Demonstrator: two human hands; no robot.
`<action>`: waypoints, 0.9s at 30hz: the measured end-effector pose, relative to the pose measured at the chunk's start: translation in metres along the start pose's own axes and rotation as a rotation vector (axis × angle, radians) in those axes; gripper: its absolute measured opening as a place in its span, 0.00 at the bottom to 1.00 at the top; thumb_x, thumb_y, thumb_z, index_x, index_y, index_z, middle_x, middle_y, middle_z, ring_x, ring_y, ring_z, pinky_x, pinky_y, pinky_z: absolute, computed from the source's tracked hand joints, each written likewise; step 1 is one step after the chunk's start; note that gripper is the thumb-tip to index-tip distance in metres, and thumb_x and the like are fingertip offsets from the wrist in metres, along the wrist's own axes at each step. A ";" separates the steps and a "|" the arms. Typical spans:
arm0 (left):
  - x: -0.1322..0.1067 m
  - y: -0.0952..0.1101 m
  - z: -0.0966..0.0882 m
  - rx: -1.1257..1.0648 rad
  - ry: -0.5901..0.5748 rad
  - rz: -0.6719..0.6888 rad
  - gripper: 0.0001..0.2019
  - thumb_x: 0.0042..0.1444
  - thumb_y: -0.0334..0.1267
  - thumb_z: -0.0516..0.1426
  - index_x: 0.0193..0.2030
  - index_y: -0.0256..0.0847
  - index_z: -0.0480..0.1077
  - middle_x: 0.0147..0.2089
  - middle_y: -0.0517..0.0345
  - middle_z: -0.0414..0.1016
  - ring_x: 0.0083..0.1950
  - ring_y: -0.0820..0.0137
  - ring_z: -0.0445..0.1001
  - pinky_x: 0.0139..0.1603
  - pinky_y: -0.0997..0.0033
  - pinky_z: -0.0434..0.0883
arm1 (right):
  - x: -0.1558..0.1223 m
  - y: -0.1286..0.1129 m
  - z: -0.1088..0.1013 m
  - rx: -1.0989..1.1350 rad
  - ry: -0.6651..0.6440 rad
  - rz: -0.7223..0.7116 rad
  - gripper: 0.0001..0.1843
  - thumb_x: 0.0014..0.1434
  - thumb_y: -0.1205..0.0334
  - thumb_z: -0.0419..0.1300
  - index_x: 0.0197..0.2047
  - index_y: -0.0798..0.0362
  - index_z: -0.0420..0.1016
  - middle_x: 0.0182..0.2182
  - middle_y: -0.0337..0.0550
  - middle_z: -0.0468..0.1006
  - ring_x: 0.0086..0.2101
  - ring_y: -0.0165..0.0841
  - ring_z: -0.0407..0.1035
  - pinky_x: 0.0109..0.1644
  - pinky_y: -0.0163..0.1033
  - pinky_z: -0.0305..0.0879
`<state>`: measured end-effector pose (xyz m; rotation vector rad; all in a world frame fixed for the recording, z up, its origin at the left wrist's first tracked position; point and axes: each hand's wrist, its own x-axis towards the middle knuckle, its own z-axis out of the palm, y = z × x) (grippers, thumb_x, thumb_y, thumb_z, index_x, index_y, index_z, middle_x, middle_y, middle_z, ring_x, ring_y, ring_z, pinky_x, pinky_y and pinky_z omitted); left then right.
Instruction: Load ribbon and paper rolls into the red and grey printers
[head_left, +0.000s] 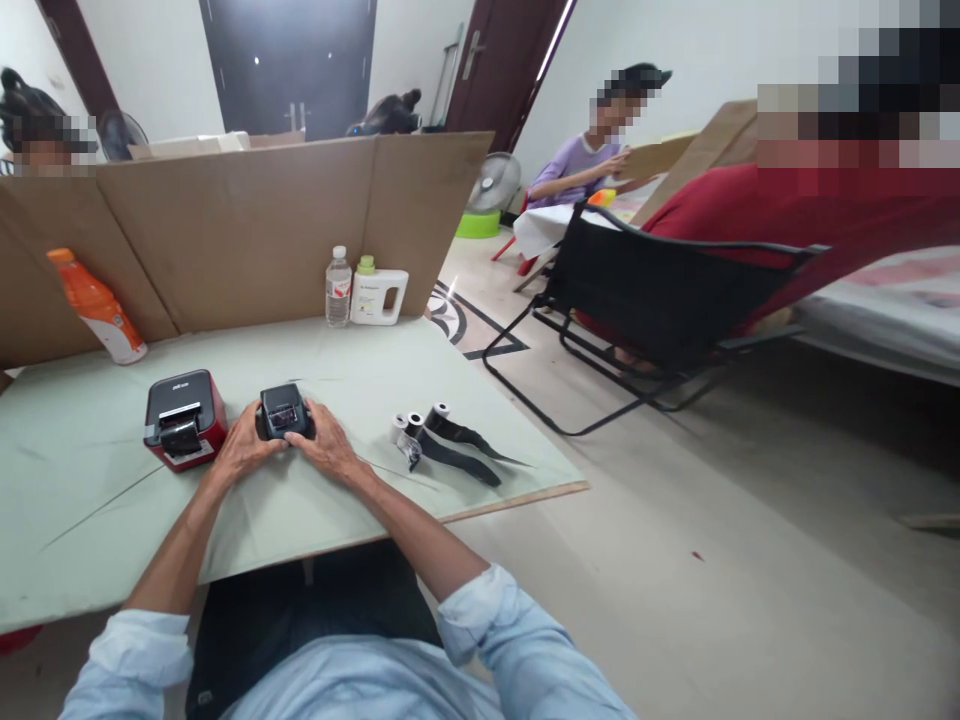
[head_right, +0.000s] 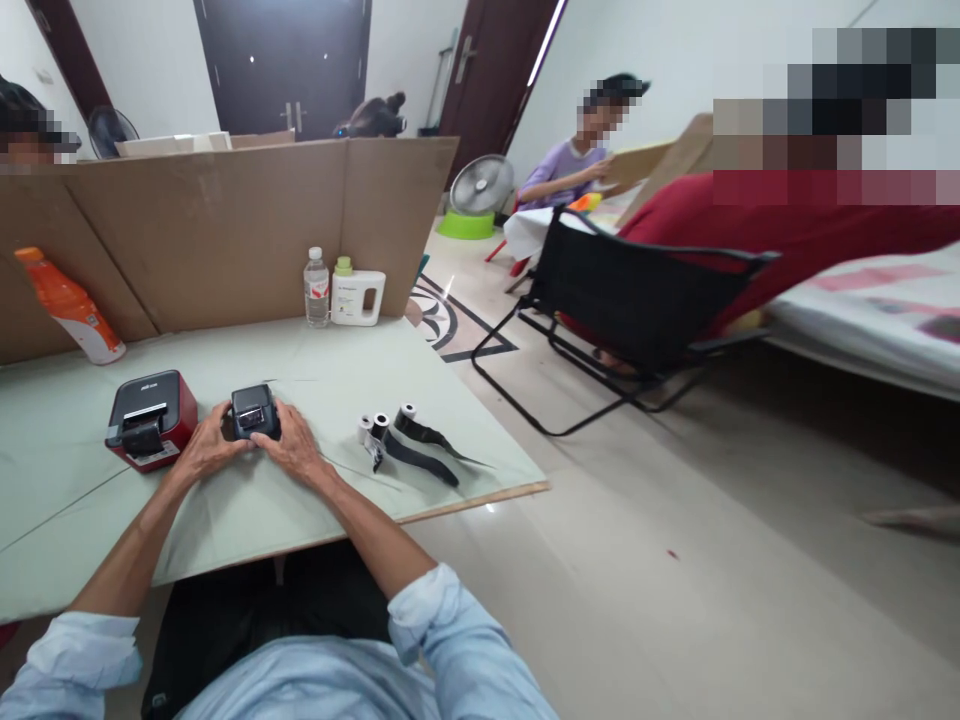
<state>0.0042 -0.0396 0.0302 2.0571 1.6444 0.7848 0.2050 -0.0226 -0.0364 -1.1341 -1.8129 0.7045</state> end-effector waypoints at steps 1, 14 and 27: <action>0.005 -0.002 -0.001 -0.021 -0.016 0.029 0.44 0.47 0.47 0.70 0.69 0.34 0.63 0.64 0.39 0.75 0.63 0.49 0.76 0.65 0.52 0.73 | -0.001 0.000 -0.001 0.000 -0.007 -0.008 0.44 0.61 0.50 0.68 0.74 0.55 0.59 0.62 0.59 0.72 0.62 0.48 0.67 0.68 0.54 0.63; 0.023 -0.048 0.004 0.028 -0.033 0.043 0.58 0.42 0.51 0.72 0.76 0.33 0.53 0.79 0.30 0.52 0.80 0.43 0.53 0.79 0.43 0.53 | -0.004 0.003 -0.002 0.024 0.008 -0.081 0.38 0.61 0.54 0.68 0.71 0.53 0.64 0.60 0.56 0.74 0.59 0.46 0.69 0.65 0.53 0.66; 0.014 -0.030 0.002 -0.128 0.009 0.052 0.30 0.55 0.46 0.65 0.64 0.42 0.73 0.78 0.40 0.58 0.79 0.48 0.57 0.69 0.46 0.70 | -0.004 0.004 0.000 -0.012 0.011 -0.077 0.38 0.63 0.55 0.66 0.72 0.53 0.62 0.61 0.58 0.73 0.60 0.47 0.68 0.67 0.54 0.65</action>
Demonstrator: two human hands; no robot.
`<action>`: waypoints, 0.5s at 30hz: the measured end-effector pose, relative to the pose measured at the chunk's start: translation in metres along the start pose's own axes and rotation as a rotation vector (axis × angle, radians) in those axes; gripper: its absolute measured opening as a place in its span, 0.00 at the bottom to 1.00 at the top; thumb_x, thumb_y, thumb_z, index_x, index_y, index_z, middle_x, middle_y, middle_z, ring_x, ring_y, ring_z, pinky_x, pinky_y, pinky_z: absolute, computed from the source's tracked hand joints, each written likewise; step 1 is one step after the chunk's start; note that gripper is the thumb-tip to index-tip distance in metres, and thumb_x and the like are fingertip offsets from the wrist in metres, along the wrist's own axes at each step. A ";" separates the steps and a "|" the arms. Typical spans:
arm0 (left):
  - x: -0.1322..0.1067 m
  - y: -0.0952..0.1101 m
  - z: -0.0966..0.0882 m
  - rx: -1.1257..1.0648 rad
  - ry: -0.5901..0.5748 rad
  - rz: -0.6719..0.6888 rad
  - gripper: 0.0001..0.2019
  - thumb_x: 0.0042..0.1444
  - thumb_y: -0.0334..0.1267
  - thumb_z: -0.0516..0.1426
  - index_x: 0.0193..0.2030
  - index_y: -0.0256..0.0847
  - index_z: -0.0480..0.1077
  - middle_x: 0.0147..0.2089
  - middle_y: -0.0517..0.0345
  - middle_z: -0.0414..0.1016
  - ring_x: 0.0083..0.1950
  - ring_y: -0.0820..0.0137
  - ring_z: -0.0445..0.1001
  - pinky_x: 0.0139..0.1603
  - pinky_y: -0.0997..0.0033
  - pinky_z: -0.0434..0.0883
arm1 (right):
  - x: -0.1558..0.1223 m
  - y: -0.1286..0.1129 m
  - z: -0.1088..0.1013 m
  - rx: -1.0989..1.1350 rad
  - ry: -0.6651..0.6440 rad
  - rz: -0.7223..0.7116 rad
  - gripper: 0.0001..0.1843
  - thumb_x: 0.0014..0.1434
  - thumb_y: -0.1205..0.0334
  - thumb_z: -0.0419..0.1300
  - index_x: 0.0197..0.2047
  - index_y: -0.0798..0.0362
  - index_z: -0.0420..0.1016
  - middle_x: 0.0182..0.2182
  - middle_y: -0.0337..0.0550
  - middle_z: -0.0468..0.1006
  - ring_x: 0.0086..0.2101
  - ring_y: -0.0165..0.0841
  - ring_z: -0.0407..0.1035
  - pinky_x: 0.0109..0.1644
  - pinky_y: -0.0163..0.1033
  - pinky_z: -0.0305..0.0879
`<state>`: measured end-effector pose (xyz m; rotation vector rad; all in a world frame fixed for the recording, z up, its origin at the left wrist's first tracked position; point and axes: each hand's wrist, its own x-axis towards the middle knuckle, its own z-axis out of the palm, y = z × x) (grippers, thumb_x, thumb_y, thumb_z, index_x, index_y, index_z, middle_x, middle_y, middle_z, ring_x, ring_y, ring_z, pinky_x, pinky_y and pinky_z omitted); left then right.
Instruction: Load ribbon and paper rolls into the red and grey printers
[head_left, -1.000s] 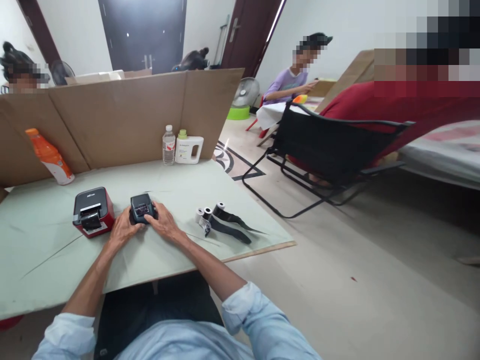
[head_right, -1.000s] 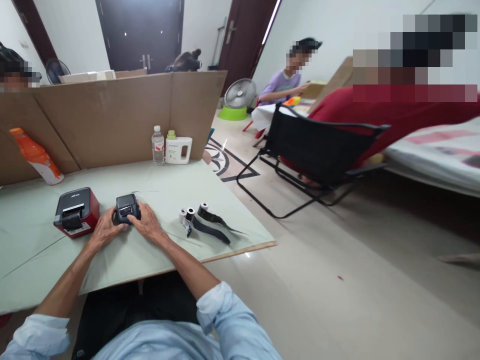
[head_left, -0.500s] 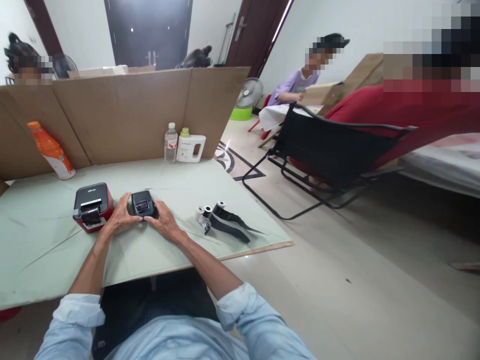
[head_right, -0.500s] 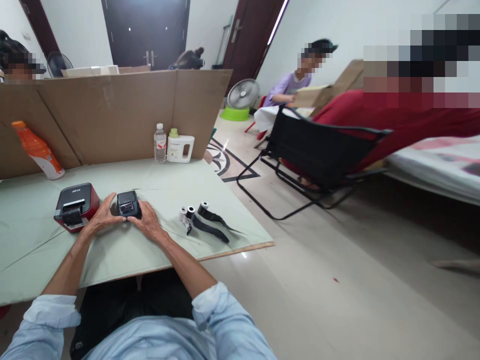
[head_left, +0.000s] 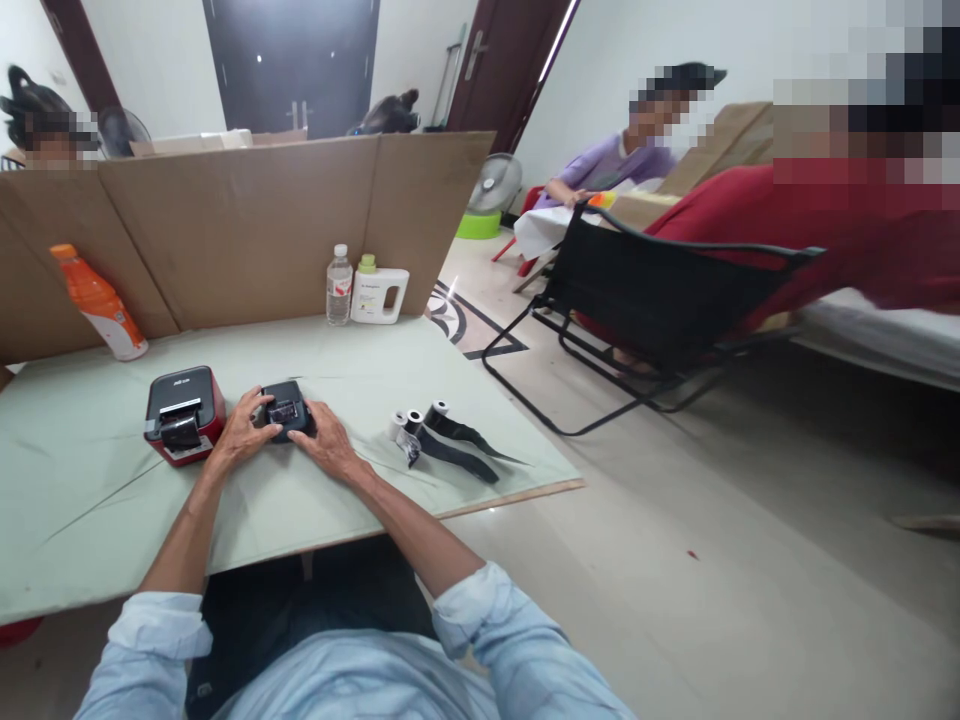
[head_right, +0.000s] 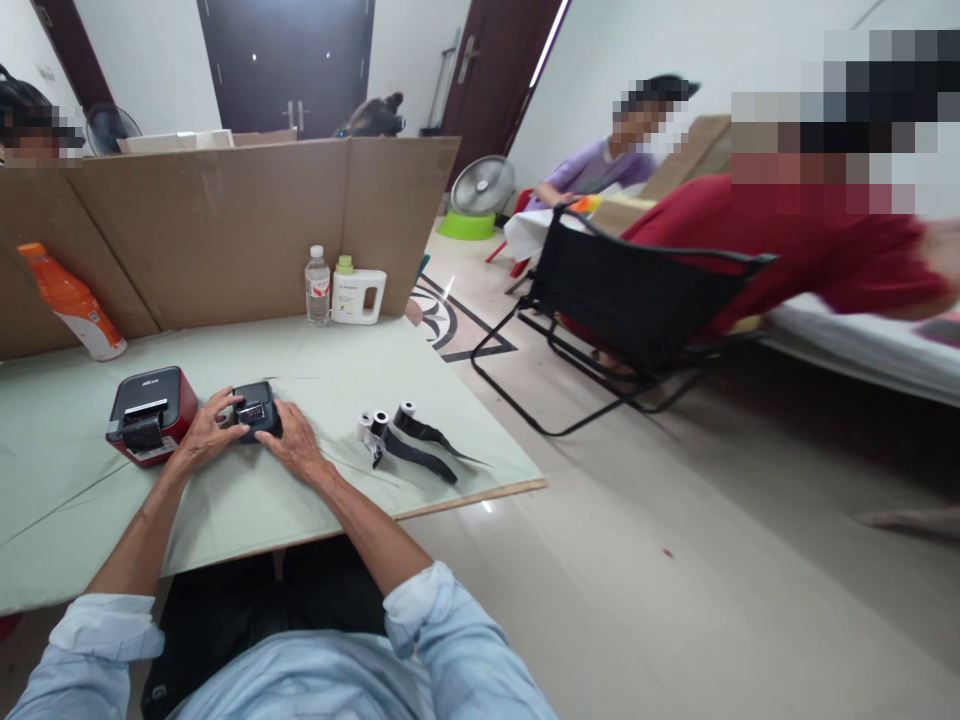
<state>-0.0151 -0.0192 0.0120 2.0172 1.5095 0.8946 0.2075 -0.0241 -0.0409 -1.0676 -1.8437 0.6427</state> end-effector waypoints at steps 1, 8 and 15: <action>0.002 0.001 0.001 0.009 0.024 0.005 0.26 0.55 0.44 0.65 0.61 0.42 0.76 0.77 0.41 0.61 0.78 0.48 0.60 0.67 0.46 0.72 | 0.000 0.001 0.000 0.001 0.007 -0.006 0.38 0.63 0.55 0.66 0.72 0.53 0.62 0.61 0.57 0.73 0.60 0.47 0.68 0.67 0.54 0.65; 0.015 -0.005 0.006 0.031 0.168 0.082 0.11 0.57 0.38 0.61 0.44 0.43 0.83 0.63 0.44 0.75 0.64 0.53 0.76 0.61 0.51 0.78 | 0.000 0.009 0.005 0.012 0.067 -0.066 0.37 0.63 0.54 0.67 0.72 0.51 0.64 0.58 0.56 0.75 0.57 0.47 0.70 0.64 0.54 0.68; 0.028 -0.013 0.015 -0.047 0.255 0.047 0.11 0.59 0.46 0.63 0.36 0.42 0.82 0.59 0.44 0.78 0.59 0.56 0.78 0.59 0.54 0.78 | 0.000 0.010 0.005 0.012 0.079 -0.082 0.35 0.64 0.53 0.66 0.70 0.53 0.66 0.57 0.57 0.75 0.56 0.47 0.71 0.63 0.54 0.70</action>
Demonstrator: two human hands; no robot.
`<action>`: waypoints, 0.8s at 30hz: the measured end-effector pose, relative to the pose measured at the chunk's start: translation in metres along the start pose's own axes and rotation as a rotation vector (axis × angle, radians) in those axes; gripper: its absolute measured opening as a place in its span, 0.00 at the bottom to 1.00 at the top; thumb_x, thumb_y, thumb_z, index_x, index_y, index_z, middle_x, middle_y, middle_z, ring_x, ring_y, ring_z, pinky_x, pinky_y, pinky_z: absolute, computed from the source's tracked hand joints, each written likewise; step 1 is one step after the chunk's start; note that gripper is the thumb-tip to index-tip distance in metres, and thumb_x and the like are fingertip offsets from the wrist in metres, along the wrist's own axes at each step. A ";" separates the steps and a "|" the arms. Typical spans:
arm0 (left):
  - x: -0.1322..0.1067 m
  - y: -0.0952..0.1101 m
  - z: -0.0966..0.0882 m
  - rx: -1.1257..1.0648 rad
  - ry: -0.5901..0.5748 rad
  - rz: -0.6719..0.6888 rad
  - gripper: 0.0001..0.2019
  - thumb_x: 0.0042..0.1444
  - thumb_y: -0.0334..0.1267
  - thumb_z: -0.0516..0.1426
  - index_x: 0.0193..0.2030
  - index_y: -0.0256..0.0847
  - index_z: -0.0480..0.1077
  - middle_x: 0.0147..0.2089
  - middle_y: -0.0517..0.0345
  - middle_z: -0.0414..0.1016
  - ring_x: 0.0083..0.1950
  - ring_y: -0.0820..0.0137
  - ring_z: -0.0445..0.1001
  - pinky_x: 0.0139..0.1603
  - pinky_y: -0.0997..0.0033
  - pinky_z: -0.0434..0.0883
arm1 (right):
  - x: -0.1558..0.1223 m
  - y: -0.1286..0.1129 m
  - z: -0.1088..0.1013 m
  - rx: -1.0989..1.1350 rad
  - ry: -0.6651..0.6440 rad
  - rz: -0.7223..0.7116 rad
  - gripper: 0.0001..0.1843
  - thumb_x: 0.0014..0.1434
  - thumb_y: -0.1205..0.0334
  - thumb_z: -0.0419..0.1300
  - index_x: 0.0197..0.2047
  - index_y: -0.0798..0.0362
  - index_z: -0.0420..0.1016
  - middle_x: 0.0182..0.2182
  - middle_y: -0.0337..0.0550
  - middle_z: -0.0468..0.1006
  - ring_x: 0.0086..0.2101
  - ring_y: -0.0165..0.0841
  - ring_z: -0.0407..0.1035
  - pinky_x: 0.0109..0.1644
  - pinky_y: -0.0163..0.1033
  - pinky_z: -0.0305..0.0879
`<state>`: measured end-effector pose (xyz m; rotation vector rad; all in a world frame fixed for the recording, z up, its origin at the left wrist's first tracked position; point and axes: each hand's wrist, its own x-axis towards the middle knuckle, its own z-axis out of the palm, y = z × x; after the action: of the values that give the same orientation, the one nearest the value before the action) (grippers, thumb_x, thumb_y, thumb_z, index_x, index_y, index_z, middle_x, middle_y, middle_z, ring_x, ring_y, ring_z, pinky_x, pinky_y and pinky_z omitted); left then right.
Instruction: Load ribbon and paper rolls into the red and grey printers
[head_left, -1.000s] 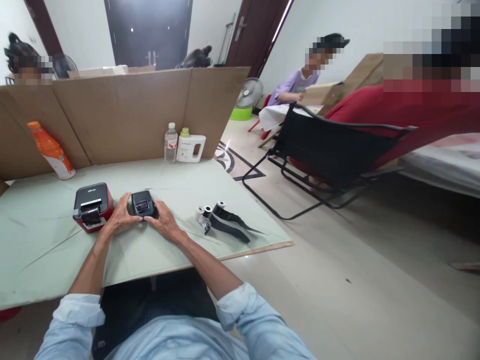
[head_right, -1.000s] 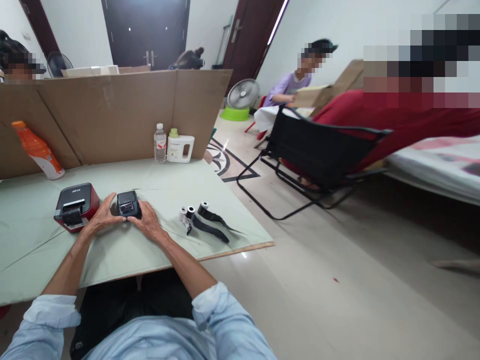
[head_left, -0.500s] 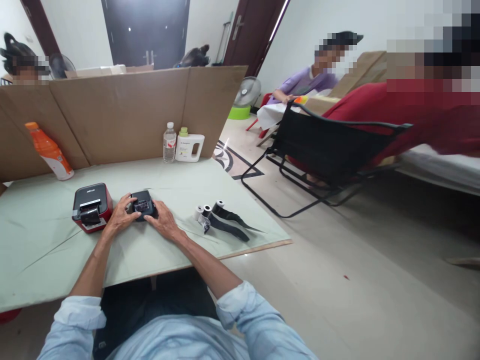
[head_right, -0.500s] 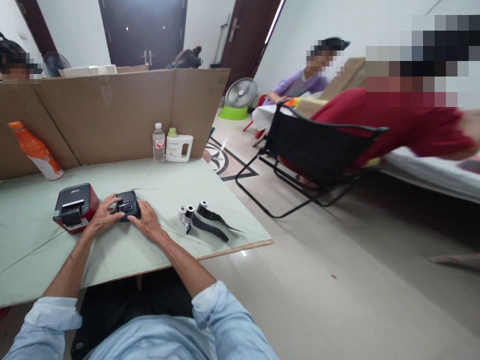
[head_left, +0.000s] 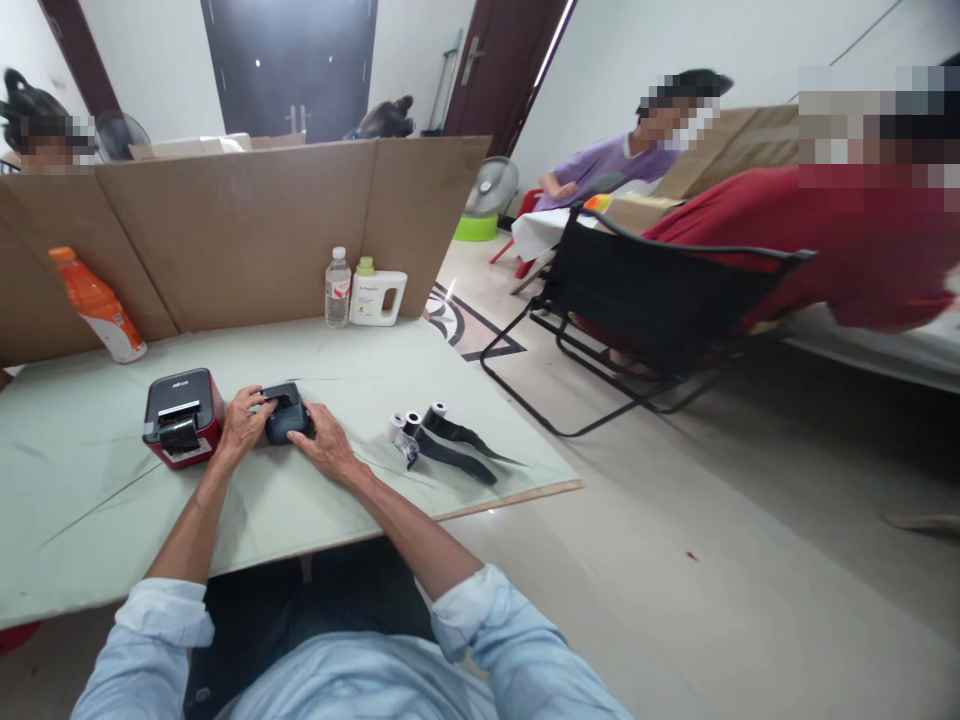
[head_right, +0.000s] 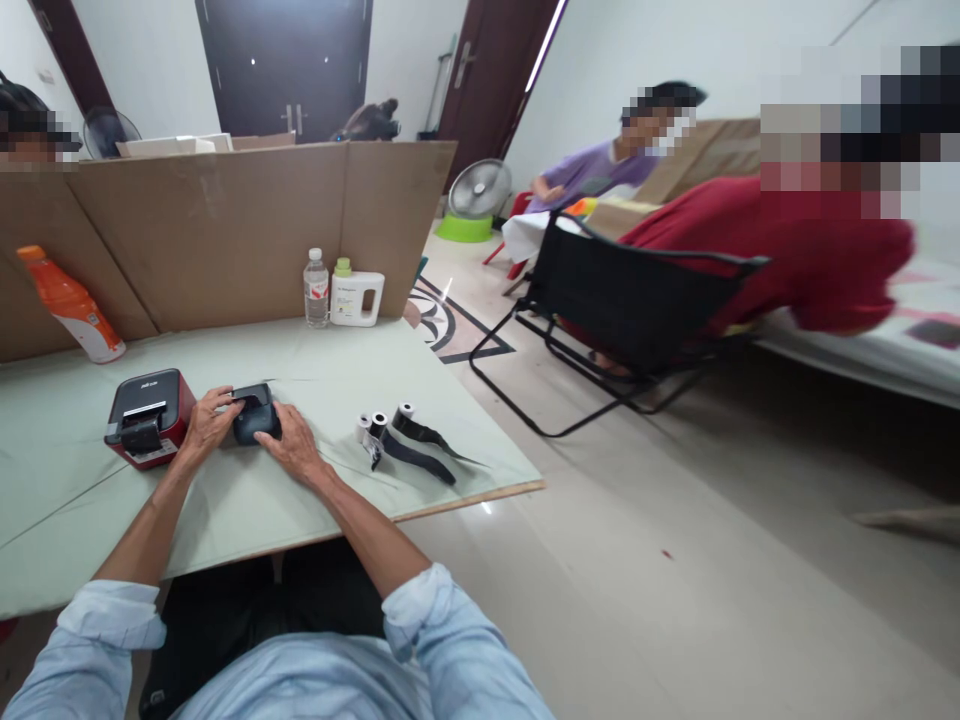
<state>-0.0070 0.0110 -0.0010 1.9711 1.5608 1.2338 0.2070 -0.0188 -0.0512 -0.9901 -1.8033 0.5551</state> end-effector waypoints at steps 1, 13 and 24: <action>0.002 -0.001 0.002 -0.006 0.012 -0.013 0.11 0.59 0.47 0.63 0.35 0.41 0.82 0.58 0.44 0.78 0.59 0.56 0.78 0.60 0.54 0.77 | 0.000 0.000 0.000 0.000 0.004 -0.001 0.35 0.64 0.53 0.66 0.70 0.53 0.66 0.57 0.57 0.75 0.55 0.47 0.71 0.63 0.54 0.70; 0.006 -0.004 0.015 0.010 -0.048 0.053 0.17 0.50 0.31 0.65 0.49 0.45 0.79 0.57 0.50 0.77 0.63 0.57 0.74 0.70 0.50 0.68 | 0.002 0.006 0.003 0.010 0.003 0.005 0.36 0.62 0.53 0.67 0.70 0.52 0.67 0.57 0.56 0.75 0.56 0.47 0.71 0.63 0.54 0.70; 0.008 -0.007 0.028 -0.042 -0.069 0.030 0.21 0.50 0.35 0.67 0.53 0.46 0.79 0.63 0.49 0.75 0.68 0.54 0.71 0.72 0.49 0.68 | 0.005 0.012 0.002 0.081 0.105 0.097 0.29 0.63 0.54 0.65 0.65 0.51 0.73 0.51 0.52 0.77 0.46 0.42 0.73 0.54 0.50 0.74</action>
<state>0.0113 0.0275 -0.0181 1.9959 1.4660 1.1868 0.2082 -0.0077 -0.0578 -1.0356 -1.6341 0.6196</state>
